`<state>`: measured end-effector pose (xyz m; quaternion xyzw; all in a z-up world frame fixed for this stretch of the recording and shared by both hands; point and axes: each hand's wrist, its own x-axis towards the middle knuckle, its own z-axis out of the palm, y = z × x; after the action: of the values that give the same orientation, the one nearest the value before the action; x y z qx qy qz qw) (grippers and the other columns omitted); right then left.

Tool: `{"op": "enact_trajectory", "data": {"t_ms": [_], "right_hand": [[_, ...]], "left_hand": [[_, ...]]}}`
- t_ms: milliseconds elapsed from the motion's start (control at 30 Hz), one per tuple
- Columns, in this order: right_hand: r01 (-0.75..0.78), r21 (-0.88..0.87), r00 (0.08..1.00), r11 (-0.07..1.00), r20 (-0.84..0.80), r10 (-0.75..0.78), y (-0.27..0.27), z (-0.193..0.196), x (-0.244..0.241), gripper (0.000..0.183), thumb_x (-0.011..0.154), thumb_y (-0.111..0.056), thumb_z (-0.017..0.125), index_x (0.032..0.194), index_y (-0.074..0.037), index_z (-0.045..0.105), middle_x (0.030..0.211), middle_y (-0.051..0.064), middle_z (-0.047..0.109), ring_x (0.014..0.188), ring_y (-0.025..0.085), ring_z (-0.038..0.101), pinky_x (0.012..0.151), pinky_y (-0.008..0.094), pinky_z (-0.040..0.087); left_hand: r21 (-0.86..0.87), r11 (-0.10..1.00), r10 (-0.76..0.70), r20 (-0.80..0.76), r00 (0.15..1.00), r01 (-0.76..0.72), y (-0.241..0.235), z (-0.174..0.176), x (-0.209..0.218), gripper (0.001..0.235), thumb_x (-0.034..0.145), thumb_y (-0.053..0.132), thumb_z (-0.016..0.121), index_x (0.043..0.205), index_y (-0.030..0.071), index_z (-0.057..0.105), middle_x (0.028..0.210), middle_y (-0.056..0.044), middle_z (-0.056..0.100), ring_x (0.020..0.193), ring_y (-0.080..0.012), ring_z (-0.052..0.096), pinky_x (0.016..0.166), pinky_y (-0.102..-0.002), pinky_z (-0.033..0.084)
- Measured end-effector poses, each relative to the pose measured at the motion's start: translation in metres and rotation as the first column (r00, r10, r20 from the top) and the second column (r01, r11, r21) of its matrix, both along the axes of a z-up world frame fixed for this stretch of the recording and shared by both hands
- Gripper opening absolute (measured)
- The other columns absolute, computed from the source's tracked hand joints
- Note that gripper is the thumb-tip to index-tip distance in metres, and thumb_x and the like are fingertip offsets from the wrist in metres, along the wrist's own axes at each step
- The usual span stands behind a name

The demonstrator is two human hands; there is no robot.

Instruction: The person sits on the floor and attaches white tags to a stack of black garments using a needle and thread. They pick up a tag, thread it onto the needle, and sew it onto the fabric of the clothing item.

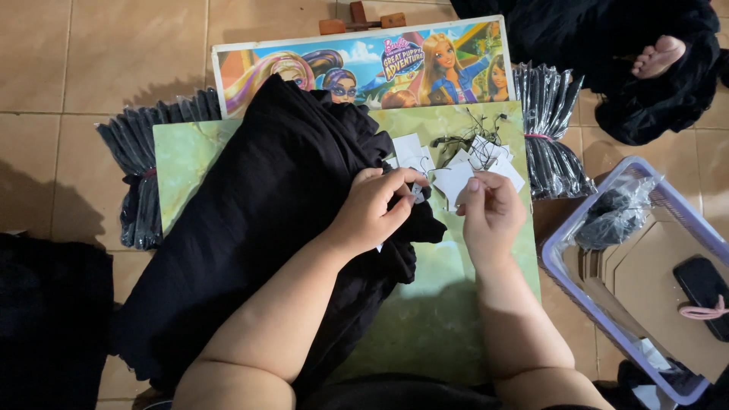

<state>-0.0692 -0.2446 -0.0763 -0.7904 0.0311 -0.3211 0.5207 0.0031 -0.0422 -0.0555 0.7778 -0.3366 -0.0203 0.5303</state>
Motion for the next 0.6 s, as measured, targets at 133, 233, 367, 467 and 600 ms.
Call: {"op": "enact_trajectory", "data": {"t_ms": [133,233,367,467,600], "right_hand": [[-0.030,-0.081,0.997,0.996,0.074,0.036,0.000,-0.003,-0.003,0.007,0.102,0.009,0.060,0.100,0.011,0.067,0.072,0.017,0.068,0.055,0.023,0.068,0.050,0.032,0.055],[0.023,-0.485,0.976,0.874,0.201,0.086,-0.010,-0.014,0.000,0.005,0.093,-0.002,0.076,0.098,-0.003,0.076,0.087,0.009,0.074,0.063,0.025,0.068,0.053,0.033,0.055],[0.047,-0.603,0.940,0.796,0.297,0.169,0.001,-0.002,0.003,0.008,0.096,-0.012,0.073,0.093,-0.008,0.079,0.092,0.006,0.075,0.067,0.024,0.067,0.061,0.035,0.056],[0.089,-0.672,0.902,0.735,0.368,0.228,0.008,0.006,0.006,0.003,0.092,-0.008,0.078,0.090,-0.008,0.080,0.094,0.008,0.075,0.063,0.022,0.060,0.061,0.033,0.054],[-0.035,-0.625,0.933,0.780,0.260,0.250,0.005,0.005,0.005,0.020,0.087,-0.026,0.084,0.095,-0.009,0.078,0.097,0.007,0.073,0.073,0.025,0.060,0.066,0.036,0.053]], "left_hand": [[0.018,1.000,-0.020,-0.043,0.999,0.020,0.002,0.001,-0.002,0.017,0.097,0.024,0.058,0.111,0.025,0.066,0.086,0.008,0.073,0.088,-0.0148,0.072,0.103,-0.034,0.036],[-0.062,0.997,-0.052,-0.096,0.994,0.046,0.003,0.000,-0.001,0.030,0.105,0.041,0.046,0.111,0.023,0.069,0.073,0.007,0.070,0.081,-0.0172,0.073,0.101,-0.033,0.036],[-0.122,0.992,-0.040,-0.107,0.993,0.027,0.000,-0.010,0.005,0.024,0.104,0.039,0.051,0.101,0.022,0.068,0.058,0.011,0.059,0.070,-0.0196,0.071,0.095,-0.028,0.044],[-0.136,0.991,-0.012,-0.185,0.983,-0.014,0.001,0.007,0.003,0.040,0.106,0.044,0.046,0.081,0.018,0.063,0.052,0.004,0.053,0.065,-0.0268,0.066,0.086,-0.031,0.046],[-0.101,0.992,0.052,-0.175,0.983,-0.070,-0.002,-0.014,0.004,0.026,0.104,0.030,0.055,0.086,0.017,0.068,0.058,-0.006,0.057,0.077,-0.0370,0.065,0.082,-0.035,0.047]]}}
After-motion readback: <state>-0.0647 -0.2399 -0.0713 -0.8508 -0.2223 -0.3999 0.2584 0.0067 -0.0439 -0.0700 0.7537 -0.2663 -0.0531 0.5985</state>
